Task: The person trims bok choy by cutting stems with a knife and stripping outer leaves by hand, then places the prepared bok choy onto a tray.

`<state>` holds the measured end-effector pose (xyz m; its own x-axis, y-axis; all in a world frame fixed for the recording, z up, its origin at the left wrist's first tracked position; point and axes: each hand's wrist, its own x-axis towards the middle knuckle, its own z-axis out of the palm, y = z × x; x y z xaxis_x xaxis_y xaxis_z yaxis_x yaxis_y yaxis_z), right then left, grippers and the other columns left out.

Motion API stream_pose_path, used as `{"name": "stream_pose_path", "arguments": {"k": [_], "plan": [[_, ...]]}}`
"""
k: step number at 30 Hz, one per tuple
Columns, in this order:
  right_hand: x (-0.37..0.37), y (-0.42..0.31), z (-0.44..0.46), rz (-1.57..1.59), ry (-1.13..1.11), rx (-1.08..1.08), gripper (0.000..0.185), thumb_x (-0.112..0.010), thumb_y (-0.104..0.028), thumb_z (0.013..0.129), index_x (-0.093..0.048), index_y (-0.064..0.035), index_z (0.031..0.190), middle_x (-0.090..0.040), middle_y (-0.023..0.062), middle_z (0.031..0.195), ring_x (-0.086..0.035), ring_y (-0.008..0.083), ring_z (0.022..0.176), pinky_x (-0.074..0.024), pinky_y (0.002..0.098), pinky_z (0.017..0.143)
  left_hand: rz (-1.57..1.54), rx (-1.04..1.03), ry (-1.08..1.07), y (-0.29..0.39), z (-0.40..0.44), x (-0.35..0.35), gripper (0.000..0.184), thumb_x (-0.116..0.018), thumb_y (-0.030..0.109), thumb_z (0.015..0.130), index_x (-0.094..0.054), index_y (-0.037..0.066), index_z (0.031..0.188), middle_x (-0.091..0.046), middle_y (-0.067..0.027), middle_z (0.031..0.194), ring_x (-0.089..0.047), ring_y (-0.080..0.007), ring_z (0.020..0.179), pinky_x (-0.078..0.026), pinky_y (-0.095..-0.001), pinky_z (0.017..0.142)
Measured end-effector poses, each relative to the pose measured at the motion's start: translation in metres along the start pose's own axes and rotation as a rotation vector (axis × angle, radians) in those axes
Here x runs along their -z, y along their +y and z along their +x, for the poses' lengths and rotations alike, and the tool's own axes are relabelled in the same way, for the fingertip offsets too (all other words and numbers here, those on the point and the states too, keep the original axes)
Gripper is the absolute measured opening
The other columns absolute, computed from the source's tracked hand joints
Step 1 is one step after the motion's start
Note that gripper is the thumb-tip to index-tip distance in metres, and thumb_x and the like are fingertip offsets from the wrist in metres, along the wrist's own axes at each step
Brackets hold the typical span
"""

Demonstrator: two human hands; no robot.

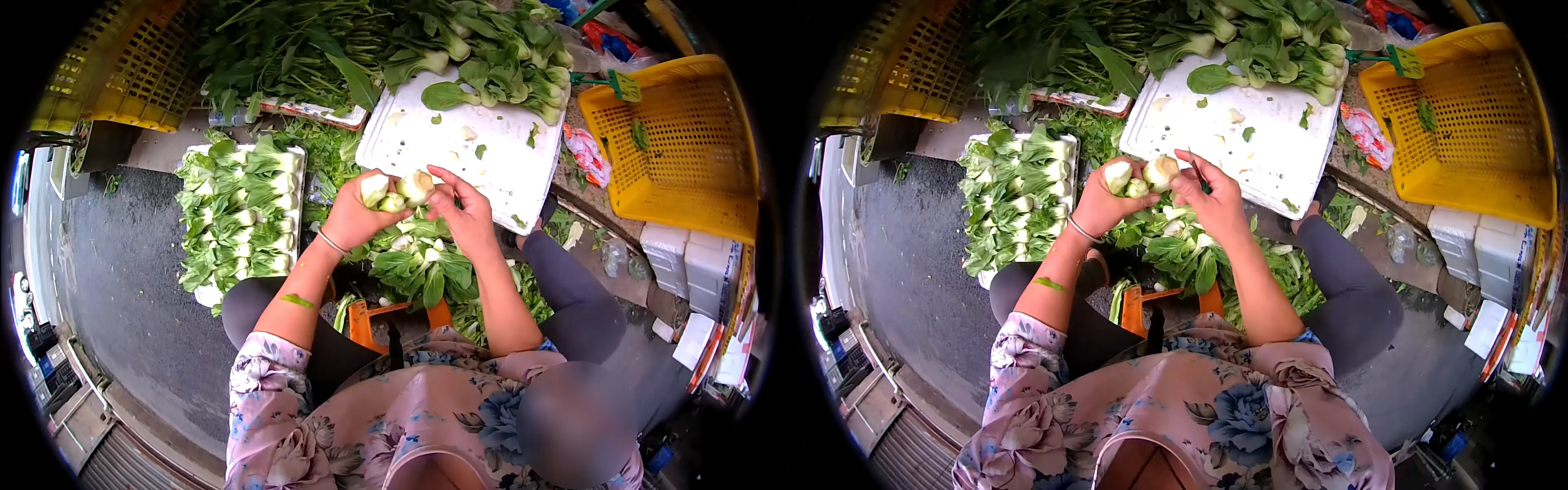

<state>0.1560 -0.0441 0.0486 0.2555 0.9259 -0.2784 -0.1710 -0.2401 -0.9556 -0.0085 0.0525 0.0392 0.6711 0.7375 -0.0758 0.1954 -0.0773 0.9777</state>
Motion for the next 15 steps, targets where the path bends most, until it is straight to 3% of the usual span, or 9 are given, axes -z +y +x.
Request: {"name": "stream_pose_path", "arguments": {"k": [1, 2, 5, 7, 8, 15], "plan": [[0.004, -0.005, -0.003, -0.003, 0.001, 0.001, 0.046, -0.063, -0.015, 0.082, -0.048, -0.0029, 0.123, -0.057, 0.0020, 0.089, -0.053, 0.0080, 0.079, -0.0447, 0.0216, 0.071, -0.223, 0.148, -0.075, 0.003, -0.002, 0.002, 0.032, -0.077, 0.004, 0.061, -0.051, 0.007, 0.079, -0.060, -0.0007, 0.083, -0.055, -0.0103, 0.079, -0.044, -0.0283, 0.077], [0.007, -0.008, -0.005, -0.008, -0.042, -0.001, 0.045, -0.060, -0.016, 0.084, -0.046, -0.0019, 0.124, -0.056, 0.0018, 0.087, -0.053, 0.0079, 0.080, -0.0432, 0.0208, 0.072, -0.291, 0.122, -0.075, 0.005, -0.003, 0.001, 0.033, -0.078, 0.002, 0.062, -0.050, 0.008, 0.079, -0.054, 0.0034, 0.076, -0.048, -0.0059, 0.072, -0.044, -0.0219, 0.064], [0.008, -0.015, -0.014, -0.042, -0.168, 0.008, 0.051, -0.055, -0.018, 0.087, -0.035, 0.0020, 0.131, -0.057, 0.0039, 0.093, -0.052, 0.0092, 0.088, -0.0395, 0.0205, 0.079, -0.335, 0.173, -0.144, 0.000, -0.005, 0.005, 0.034, -0.078, 0.002, 0.062, -0.049, 0.008, 0.080, -0.055, 0.0032, 0.077, -0.050, -0.0061, 0.073, -0.044, -0.0222, 0.066], [-0.001, -0.024, -0.019, -0.137, -0.255, 0.127, 0.058, -0.056, -0.017, 0.087, -0.029, 0.0033, 0.133, -0.056, 0.0077, 0.104, -0.052, 0.0119, 0.093, -0.0398, 0.0238, 0.083, -0.350, 0.193, -0.167, 0.003, -0.006, 0.007, 0.035, -0.078, 0.002, 0.062, -0.049, 0.008, 0.080, -0.053, 0.0041, 0.077, -0.048, -0.0056, 0.072, -0.043, -0.0215, 0.065], [-0.001, -0.022, -0.018, -0.151, -0.275, 0.081, 0.062, -0.058, -0.017, 0.085, -0.026, 0.0051, 0.133, -0.054, 0.0108, 0.112, -0.052, 0.0139, 0.098, -0.0393, 0.0262, 0.086, -0.333, 0.176, -0.174, 0.005, -0.007, 0.008, 0.035, -0.078, 0.002, 0.062, -0.049, 0.009, 0.080, -0.052, 0.0047, 0.076, -0.047, -0.0056, 0.072, -0.043, -0.0214, 0.064], [0.003, -0.012, -0.020, -0.118, -0.300, 0.013, 0.055, -0.061, -0.015, 0.083, -0.038, 0.0043, 0.128, -0.057, 0.0089, 0.108, -0.053, 0.0126, 0.096, -0.0421, 0.0247, 0.082, -0.266, 0.186, -0.283, 0.003, -0.010, 0.017, 0.035, -0.079, 0.008, 0.062, -0.048, 0.010, 0.079, -0.047, 0.0067, 0.074, -0.043, -0.0050, 0.071, -0.039, -0.0208, 0.064]]}}
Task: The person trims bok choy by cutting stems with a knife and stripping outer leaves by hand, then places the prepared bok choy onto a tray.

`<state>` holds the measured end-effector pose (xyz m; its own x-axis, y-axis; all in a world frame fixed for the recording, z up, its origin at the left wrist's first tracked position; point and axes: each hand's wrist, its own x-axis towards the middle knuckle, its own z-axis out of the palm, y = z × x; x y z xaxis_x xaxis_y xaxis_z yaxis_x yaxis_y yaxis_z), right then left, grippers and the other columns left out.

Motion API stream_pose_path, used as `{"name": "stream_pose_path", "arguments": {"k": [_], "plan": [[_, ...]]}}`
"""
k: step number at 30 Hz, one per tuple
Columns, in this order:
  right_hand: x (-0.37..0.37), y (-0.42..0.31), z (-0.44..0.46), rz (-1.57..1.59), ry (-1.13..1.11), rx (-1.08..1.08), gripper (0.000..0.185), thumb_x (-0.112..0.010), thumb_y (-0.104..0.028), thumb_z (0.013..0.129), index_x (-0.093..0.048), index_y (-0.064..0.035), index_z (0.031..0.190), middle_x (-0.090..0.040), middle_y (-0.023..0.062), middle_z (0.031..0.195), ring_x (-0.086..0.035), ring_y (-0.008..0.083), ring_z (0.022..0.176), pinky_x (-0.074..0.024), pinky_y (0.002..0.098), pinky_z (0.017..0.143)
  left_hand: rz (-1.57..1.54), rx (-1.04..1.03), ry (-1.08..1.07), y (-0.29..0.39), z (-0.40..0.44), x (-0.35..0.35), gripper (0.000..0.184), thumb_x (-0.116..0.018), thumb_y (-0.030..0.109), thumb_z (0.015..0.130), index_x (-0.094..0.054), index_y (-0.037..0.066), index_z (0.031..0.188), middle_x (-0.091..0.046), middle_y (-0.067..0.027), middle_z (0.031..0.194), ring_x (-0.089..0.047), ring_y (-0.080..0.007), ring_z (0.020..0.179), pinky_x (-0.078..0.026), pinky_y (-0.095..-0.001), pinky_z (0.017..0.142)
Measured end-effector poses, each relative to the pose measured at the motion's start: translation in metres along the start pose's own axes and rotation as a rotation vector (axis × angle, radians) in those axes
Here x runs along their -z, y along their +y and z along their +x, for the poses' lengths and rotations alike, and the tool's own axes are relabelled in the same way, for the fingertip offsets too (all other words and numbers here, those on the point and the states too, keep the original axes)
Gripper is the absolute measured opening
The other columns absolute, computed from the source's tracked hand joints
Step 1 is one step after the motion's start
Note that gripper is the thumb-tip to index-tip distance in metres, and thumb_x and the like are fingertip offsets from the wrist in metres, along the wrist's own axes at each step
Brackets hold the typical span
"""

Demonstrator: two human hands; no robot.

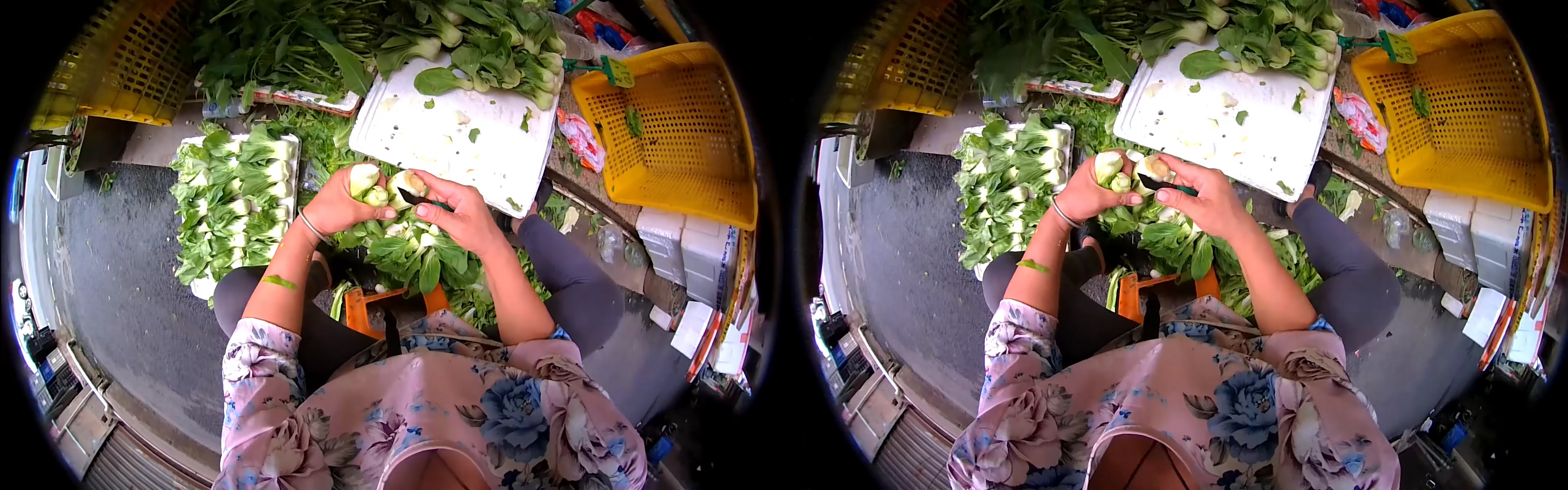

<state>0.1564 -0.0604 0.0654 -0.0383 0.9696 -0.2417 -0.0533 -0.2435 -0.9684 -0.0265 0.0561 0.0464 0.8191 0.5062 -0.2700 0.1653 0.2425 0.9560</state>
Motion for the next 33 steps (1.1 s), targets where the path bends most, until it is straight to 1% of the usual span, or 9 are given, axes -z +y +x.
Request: {"name": "stream_pose_path", "arguments": {"k": [1, 5, 10, 11, 18, 21, 23, 30, 33], "plan": [[-0.002, -0.001, -0.001, 0.027, 0.022, 0.019, 0.051, -0.063, -0.016, 0.082, -0.043, 0.0034, 0.125, -0.059, 0.0082, 0.107, -0.054, 0.0117, 0.094, -0.0429, 0.0242, 0.081, 0.031, 0.007, -0.010, -0.001, 0.000, 0.000, 0.035, -0.079, 0.008, 0.061, -0.049, 0.010, 0.079, -0.048, 0.0067, 0.074, -0.043, -0.0050, 0.071, -0.039, -0.0208, 0.064], [-0.004, 0.012, -0.003, 0.038, 0.055, 0.001, 0.052, -0.064, -0.017, 0.081, -0.044, 0.0033, 0.124, -0.059, 0.0091, 0.107, -0.054, 0.0104, 0.094, -0.0429, 0.0238, 0.081, 0.035, 0.047, -0.019, -0.006, -0.002, 0.001, 0.037, -0.080, 0.008, 0.060, -0.050, 0.010, 0.080, -0.048, 0.0067, 0.075, -0.044, -0.0053, 0.071, -0.039, -0.0210, 0.063], [-0.005, 0.030, -0.010, 0.155, 0.129, -0.105, 0.040, -0.063, -0.015, 0.081, -0.052, -0.0004, 0.118, -0.062, 0.0091, 0.102, -0.056, 0.0089, 0.087, -0.0447, 0.0215, 0.076, -0.015, 0.096, -0.067, -0.014, -0.005, 0.001, 0.038, -0.081, 0.008, 0.059, -0.050, 0.010, 0.081, -0.049, 0.0067, 0.075, -0.045, -0.0055, 0.071, -0.040, -0.0211, 0.063], [-0.007, 0.034, -0.010, 0.180, 0.132, -0.045, 0.036, -0.062, -0.013, 0.082, -0.055, -0.0015, 0.115, -0.063, 0.0088, 0.102, -0.056, 0.0090, 0.084, -0.0451, 0.0207, 0.075, -0.018, 0.107, -0.091, -0.014, -0.005, 0.001, 0.038, -0.081, 0.008, 0.059, -0.050, 0.010, 0.081, -0.049, 0.0067, 0.076, -0.045, -0.0057, 0.071, -0.040, -0.0210, 0.063], [-0.005, 0.028, -0.014, 0.187, 0.104, -0.138, 0.034, -0.062, -0.012, 0.082, -0.056, -0.0012, 0.114, -0.062, 0.0088, 0.103, -0.056, 0.0086, 0.086, -0.0451, 0.0211, 0.077, 0.014, 0.105, -0.141, -0.013, -0.006, 0.004, 0.037, -0.082, 0.008, 0.057, -0.050, 0.009, 0.077, -0.049, 0.0063, 0.072, -0.045, -0.0061, 0.069, -0.040, -0.0213, 0.061], [-0.001, 0.029, -0.017, 0.201, 0.031, -0.141, 0.034, -0.062, -0.012, 0.082, -0.056, -0.0007, 0.113, -0.063, 0.0091, 0.101, -0.056, 0.0079, 0.085, -0.0456, 0.0215, 0.077, 0.072, 0.123, -0.286, -0.015, -0.006, 0.010, 0.039, -0.083, 0.013, 0.057, -0.054, 0.006, 0.082, -0.054, 0.0037, 0.075, -0.048, -0.0086, 0.070, -0.042, -0.0239, 0.065], [-0.003, 0.023, -0.018, -0.073, 0.004, -0.023, 0.033, -0.060, -0.009, 0.083, -0.055, 0.0018, 0.114, -0.064, 0.0064, 0.094, -0.055, 0.0066, 0.079, -0.0454, 0.0197, 0.070, 0.025, 0.120, -0.311, -0.019, -0.005, 0.012, 0.039, -0.083, 0.013, 0.057, -0.054, 0.006, 0.082, -0.053, 0.0038, 0.075, -0.048, -0.0087, 0.071, -0.042, -0.0238, 0.064], [-0.002, 0.005, -0.024, -0.158, -0.058, -0.020, 0.034, -0.063, -0.014, 0.081, -0.057, 0.0006, 0.110, -0.065, 0.0090, 0.096, -0.057, 0.0068, 0.083, -0.0464, 0.0219, 0.075, -0.212, 0.095, -0.448, -0.025, -0.007, 0.015, 0.038, -0.082, 0.009, 0.055, -0.050, 0.007, 0.076, -0.050, 0.0041, 0.072, -0.045, -0.0085, 0.069, -0.038, -0.0221, 0.061], [-0.003, 0.003, -0.026, -0.064, -0.099, -0.062, 0.034, -0.064, -0.013, 0.080, -0.057, 0.0016, 0.110, -0.065, 0.0093, 0.096, -0.057, 0.0075, 0.084, -0.0467, 0.0225, 0.075, -0.242, 0.117, -0.450, -0.024, -0.009, 0.012, 0.039, -0.082, 0.009, 0.054, -0.050, 0.007, 0.075, -0.050, 0.0038, 0.072, -0.046, -0.0090, 0.070, -0.038, -0.0224, 0.061]]}}
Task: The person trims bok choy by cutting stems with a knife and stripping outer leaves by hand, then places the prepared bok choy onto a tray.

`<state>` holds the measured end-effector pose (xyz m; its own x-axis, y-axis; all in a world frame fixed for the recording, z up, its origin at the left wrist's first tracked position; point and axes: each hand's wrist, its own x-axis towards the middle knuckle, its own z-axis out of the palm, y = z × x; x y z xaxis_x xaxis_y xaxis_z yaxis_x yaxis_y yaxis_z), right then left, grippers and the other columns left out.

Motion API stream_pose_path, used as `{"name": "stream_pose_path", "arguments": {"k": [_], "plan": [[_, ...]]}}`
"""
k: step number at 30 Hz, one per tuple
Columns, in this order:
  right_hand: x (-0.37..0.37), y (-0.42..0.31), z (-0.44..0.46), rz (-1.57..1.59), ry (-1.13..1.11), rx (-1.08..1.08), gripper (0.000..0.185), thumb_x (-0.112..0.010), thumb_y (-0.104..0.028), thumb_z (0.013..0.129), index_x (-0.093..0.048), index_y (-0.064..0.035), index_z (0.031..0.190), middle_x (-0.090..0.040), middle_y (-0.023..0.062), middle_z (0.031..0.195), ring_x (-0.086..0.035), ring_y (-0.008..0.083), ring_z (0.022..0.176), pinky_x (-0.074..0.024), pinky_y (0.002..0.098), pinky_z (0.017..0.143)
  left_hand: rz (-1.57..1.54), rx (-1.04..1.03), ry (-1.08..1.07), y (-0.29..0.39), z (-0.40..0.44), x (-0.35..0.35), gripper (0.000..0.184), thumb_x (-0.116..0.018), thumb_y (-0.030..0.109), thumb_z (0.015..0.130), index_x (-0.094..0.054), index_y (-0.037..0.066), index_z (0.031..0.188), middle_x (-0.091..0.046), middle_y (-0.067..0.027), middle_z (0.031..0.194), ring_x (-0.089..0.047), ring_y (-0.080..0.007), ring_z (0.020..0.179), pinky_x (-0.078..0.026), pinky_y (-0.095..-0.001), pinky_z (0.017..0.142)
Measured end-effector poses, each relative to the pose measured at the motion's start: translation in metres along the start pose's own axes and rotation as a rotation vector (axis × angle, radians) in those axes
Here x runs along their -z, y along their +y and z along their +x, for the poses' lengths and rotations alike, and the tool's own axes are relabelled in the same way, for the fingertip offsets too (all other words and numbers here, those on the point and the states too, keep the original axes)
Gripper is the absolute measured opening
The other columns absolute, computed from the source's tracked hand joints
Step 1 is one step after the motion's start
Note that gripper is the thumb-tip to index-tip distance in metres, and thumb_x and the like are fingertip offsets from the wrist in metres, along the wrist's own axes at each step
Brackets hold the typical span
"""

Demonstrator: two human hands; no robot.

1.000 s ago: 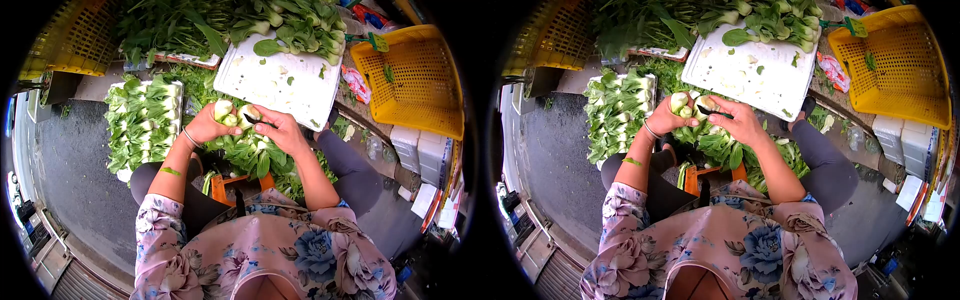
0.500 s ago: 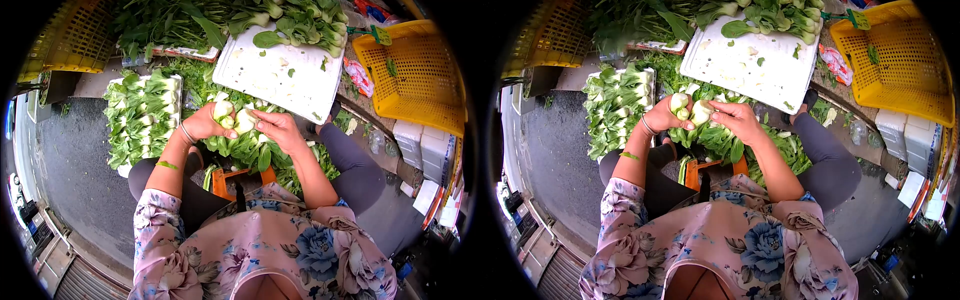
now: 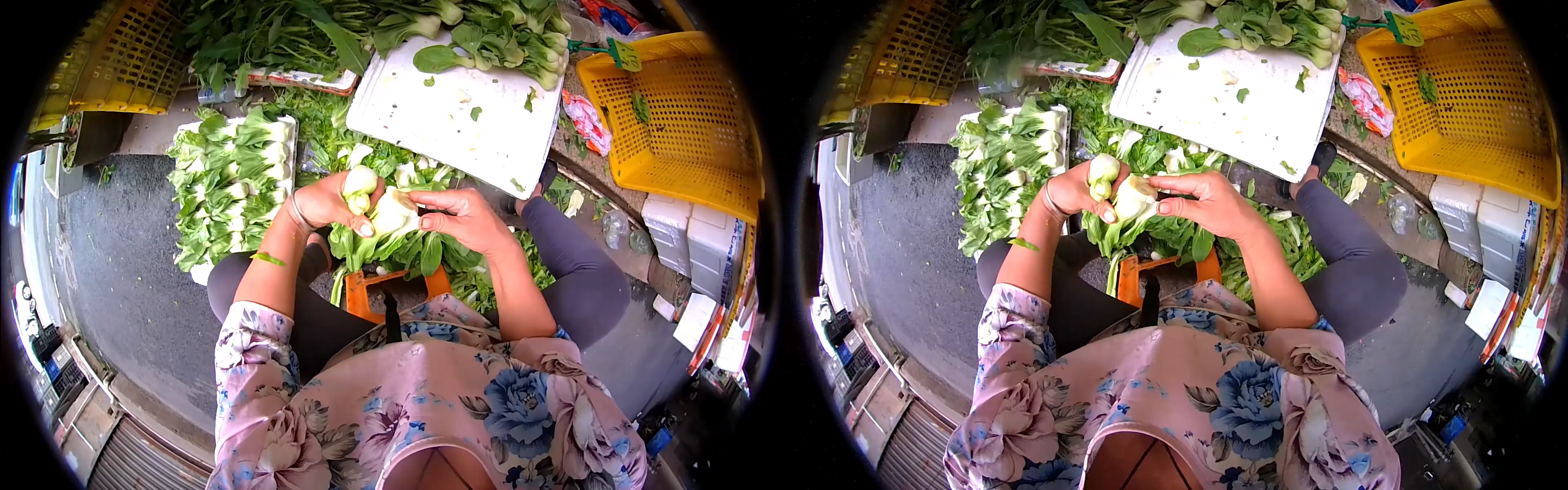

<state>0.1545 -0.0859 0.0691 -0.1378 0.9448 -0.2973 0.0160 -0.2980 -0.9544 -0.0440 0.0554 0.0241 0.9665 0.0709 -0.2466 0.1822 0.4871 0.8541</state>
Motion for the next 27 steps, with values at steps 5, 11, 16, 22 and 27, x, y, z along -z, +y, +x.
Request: {"name": "stream_pose_path", "arguments": {"k": [5, 11, 16, 22, 27], "plan": [[-0.012, -0.007, 0.000, 0.164, -0.020, 0.017, 0.036, -0.063, -0.010, 0.081, -0.054, 0.0027, 0.113, -0.063, 0.0093, 0.101, -0.057, 0.0094, 0.087, -0.0469, 0.0226, 0.076, -0.077, 0.029, -0.003, 0.003, -0.001, -0.006, 0.042, -0.084, 0.013, 0.052, -0.052, 0.006, 0.079, -0.052, 0.0028, 0.074, -0.047, -0.0105, 0.071, -0.039, -0.0235, 0.063], [-0.006, 0.011, 0.001, 0.388, -0.051, -0.057, 0.033, -0.059, -0.012, 0.084, -0.055, 0.0015, 0.113, -0.064, 0.0049, 0.083, -0.056, 0.0055, 0.070, -0.0469, 0.0198, 0.062, 0.031, 0.025, -0.110, 0.001, 0.001, -0.001, 0.045, -0.084, 0.014, 0.053, -0.055, 0.005, 0.086, -0.054, 0.0018, 0.078, -0.049, -0.0111, 0.073, -0.042, -0.0240, 0.066], [-0.009, 0.034, 0.008, 0.625, 0.108, -0.237, 0.019, -0.054, -0.022, 0.088, -0.058, -0.0036, 0.085, -0.040, -0.0066, 0.057, -0.030, 0.0014, 0.045, -0.0248, 0.0181, 0.039, 0.290, 0.022, 0.242, 0.015, 0.013, -0.020, 0.042, -0.084, 0.011, 0.054, -0.051, 0.008, 0.080, -0.052, 0.0044, 0.075, -0.047, -0.0082, 0.071, -0.042, -0.0237, 0.065], [-0.007, 0.053, 0.013, 0.894, 0.185, -0.233, 0.028, -0.064, -0.032, 0.081, -0.051, -0.0075, 0.082, -0.038, -0.0074, 0.053, -0.033, 0.0009, 0.040, -0.0232, 0.0173, 0.034, 0.252, -0.017, 0.386, 0.004, 0.019, -0.019, 0.043, -0.083, 0.012, 0.057, -0.054, 0.006, 0.088, -0.056, 0.0033, 0.080, -0.050, -0.0082, 0.074, -0.043, -0.0243, 0.069], [-0.025, 0.058, 0.017, 0.696, 0.379, -0.163, 0.027, -0.070, -0.024, 0.076, -0.051, -0.0064, 0.082, -0.039, -0.0078, 0.054, -0.031, 0.0007, 0.037, -0.0241, 0.0157, 0.033, 0.232, -0.009, 0.458, -0.004, 0.024, -0.015, 0.041, -0.079, 0.017, 0.065, -0.056, 0.003, 0.095, -0.059, 0.0002, 0.085, -0.052, -0.0085, 0.077, -0.044, -0.0242, 0.071]]}}
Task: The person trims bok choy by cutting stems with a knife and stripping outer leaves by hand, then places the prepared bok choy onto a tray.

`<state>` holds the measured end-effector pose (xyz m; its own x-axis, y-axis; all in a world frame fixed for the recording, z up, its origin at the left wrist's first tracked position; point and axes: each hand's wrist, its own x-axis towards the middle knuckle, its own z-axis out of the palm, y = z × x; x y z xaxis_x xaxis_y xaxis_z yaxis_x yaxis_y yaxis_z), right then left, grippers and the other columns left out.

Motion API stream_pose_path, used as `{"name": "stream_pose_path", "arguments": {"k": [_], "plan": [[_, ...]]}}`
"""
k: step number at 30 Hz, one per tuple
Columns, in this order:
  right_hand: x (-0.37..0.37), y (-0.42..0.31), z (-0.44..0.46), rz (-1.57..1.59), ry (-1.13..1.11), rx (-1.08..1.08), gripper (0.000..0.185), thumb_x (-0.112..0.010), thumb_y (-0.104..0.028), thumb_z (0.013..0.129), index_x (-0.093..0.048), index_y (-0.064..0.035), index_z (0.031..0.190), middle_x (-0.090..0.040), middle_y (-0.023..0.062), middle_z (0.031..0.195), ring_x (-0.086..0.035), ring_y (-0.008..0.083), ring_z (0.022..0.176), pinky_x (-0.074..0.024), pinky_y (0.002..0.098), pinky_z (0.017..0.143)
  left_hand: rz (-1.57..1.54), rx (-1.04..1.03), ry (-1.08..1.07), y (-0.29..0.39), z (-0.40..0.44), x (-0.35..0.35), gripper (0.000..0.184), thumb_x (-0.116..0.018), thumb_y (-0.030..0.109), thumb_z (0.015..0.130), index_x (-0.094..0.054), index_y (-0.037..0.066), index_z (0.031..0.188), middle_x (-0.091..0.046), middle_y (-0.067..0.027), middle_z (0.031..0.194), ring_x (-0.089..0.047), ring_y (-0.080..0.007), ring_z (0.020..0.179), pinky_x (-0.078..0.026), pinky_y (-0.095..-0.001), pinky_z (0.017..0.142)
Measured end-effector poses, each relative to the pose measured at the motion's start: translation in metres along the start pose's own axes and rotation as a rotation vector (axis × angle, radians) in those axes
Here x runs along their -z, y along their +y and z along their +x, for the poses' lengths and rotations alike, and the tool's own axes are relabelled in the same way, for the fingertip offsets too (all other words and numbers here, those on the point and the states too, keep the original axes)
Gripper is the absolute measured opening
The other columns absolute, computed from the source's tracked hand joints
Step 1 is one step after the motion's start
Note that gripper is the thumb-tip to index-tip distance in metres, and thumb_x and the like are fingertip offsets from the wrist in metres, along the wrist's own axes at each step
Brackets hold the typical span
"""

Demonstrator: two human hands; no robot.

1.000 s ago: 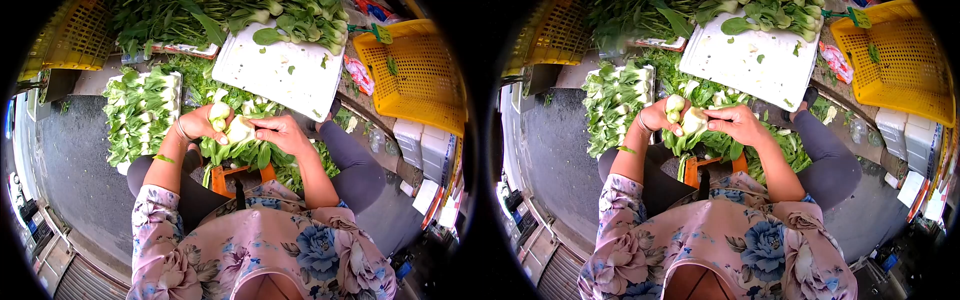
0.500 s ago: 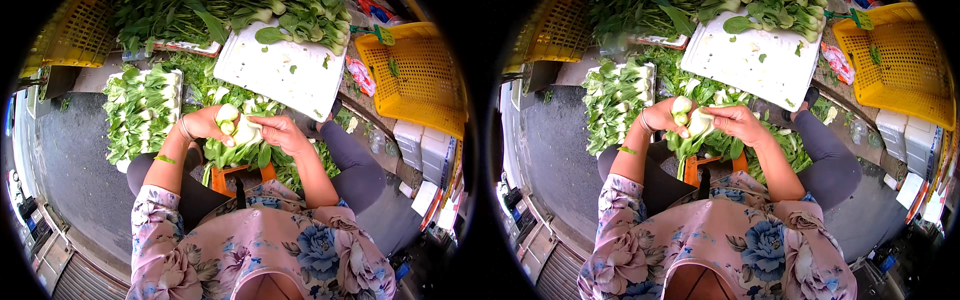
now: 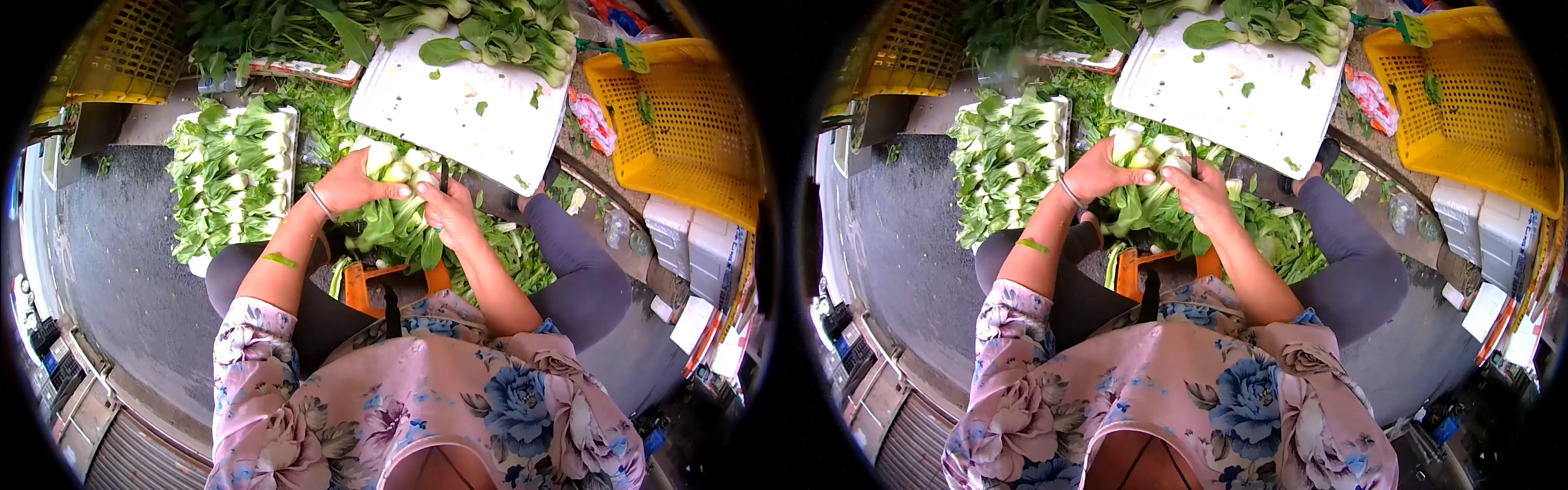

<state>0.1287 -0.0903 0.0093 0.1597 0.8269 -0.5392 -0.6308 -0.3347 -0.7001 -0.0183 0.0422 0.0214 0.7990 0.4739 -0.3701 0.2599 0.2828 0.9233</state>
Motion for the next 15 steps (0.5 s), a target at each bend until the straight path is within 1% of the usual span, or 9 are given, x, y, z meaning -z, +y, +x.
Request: {"name": "stream_pose_path", "arguments": {"k": [2, 4, 5, 6, 8, 10, 12, 13, 15], "plan": [[0.002, -0.001, 0.003, -0.016, 0.108, -0.044, 0.026, -0.070, -0.023, 0.075, -0.051, -0.0065, 0.082, -0.037, -0.0083, 0.052, -0.029, 0.0014, 0.036, -0.0209, 0.0172, 0.033, 0.037, 0.030, 0.029, 0.000, 0.002, 0.007, 0.037, -0.076, 0.014, 0.068, -0.057, 0.002, 0.098, -0.060, -0.0010, 0.085, -0.054, -0.0090, 0.077, -0.045, -0.0247, 0.071], [0.025, -0.001, 0.007, 0.044, 0.088, -0.098, 0.029, -0.071, -0.028, 0.074, -0.052, -0.0078, 0.081, -0.034, -0.0082, 0.049, -0.027, 0.0021, 0.035, -0.0189, 0.0183, 0.032, -0.101, 0.164, 0.247, 0.006, 0.003, 0.013, 0.034, -0.072, 0.011, 0.070, -0.057, 0.002, 0.099, -0.061, -0.0021, 0.085, -0.056, -0.0099, 0.075, -0.046, -0.0253, 0.069], [0.034, -0.003, 0.008, 0.063, 0.150, -0.158, 0.030, -0.071, -0.030, 0.074, -0.051, -0.0080, 0.080, -0.033, -0.0080, 0.048, -0.027, 0.0022, 0.035, -0.0194, 0.0184, 0.032, 0.105, 0.208, 0.285, 0.011, 0.002, 0.016, 0.032, -0.070, 0.009, 0.070, -0.057, 0.001, 0.098, -0.062, -0.0033, 0.086, -0.057, -0.0118, 0.074, -0.047, -0.0269, 0.067], [0.037, -0.004, 0.010, 0.082, 0.214, -0.219, 0.032, -0.071, -0.033, 0.074, -0.051, -0.0081, 0.080, -0.033, -0.0078, 0.048, -0.026, 0.0024, 0.035, -0.0198, 0.0185, 0.032, 0.102, 0.209, 0.283, 0.005, 0.003, 0.017, 0.032, -0.070, 0.009, 0.070, -0.057, 0.001, 0.098, -0.062, -0.0033, 0.086, -0.057, -0.0118, 0.074, -0.047, -0.0269, 0.067], [0.041, -0.002, 0.012, -0.040, 0.327, -0.235, 0.036, -0.070, -0.036, 0.075, -0.053, -0.0056, 0.084, -0.031, -0.0079, 0.047, -0.026, 0.0027, 0.035, -0.0200, 0.0189, 0.032, 0.501, 0.228, 0.155, -0.014, 0.006, 0.017, 0.034, -0.072, 0.010, 0.069, -0.057, 0.000, 0.098, -0.062, -0.0043, 0.087, -0.057, -0.0132, 0.074, -0.047, -0.0283, 0.068], [0.030, -0.007, 0.012, -0.232, 0.366, -0.246, 0.045, -0.070, -0.038, 0.074, -0.053, 0.0001, 0.092, -0.033, -0.0073, 0.047, -0.027, 0.0030, 0.036, -0.0202, 0.0191, 0.032, 0.232, 0.246, -0.042, -0.009, 0.004, 0.007, 0.049, -0.079, 0.017, 0.062, -0.056, 0.001, 0.102, -0.062, -0.0047, 0.091, -0.056, -0.0148, 0.082, -0.046, -0.0286, 0.075], [0.013, -0.008, 0.009, -0.300, 0.350, -0.244, 0.059, -0.068, -0.042, 0.072, -0.052, 0.0079, 0.098, -0.039, -0.0039, 0.050, -0.030, 0.0031, 0.038, -0.0236, 0.0176, 0.032, 0.038, 0.247, -0.126, -0.001, 0.002, -0.008, 0.061, -0.083, 0.021, 0.057, -0.054, 0.002, 0.107, -0.061, -0.0049, 0.095, -0.054, -0.0163, 0.088, -0.043, -0.0291, 0.081], [0.007, -0.006, 0.009, -0.266, 0.294, -0.233, 0.053, -0.068, -0.038, 0.074, -0.053, 0.0069, 0.096, -0.039, -0.0028, 0.050, -0.031, 0.0035, 0.038, -0.0242, 0.0175, 0.032, 0.084, 0.278, -0.136, 0.002, 0.004, -0.013, 0.069, -0.085, 0.022, 0.055, -0.051, 0.003, 0.112, -0.060, -0.0053, 0.099, -0.053, -0.0173, 0.092, -0.042, -0.0302, 0.084], [-0.003, -0.004, 0.010, -0.033, 0.182, -0.190, 0.035, -0.068, -0.024, 0.077, -0.053, 0.0042, 0.090, -0.045, 0.0007, 0.053, -0.037, 0.0058, 0.039, -0.0266, 0.0192, 0.033, 0.076, 0.174, -0.091, 0.002, 0.007, -0.016, 0.059, -0.082, 0.014, 0.056, -0.055, 0.002, 0.107, -0.062, -0.0049, 0.096, -0.055, -0.0143, 0.087, -0.045, -0.0279, 0.080]]}}
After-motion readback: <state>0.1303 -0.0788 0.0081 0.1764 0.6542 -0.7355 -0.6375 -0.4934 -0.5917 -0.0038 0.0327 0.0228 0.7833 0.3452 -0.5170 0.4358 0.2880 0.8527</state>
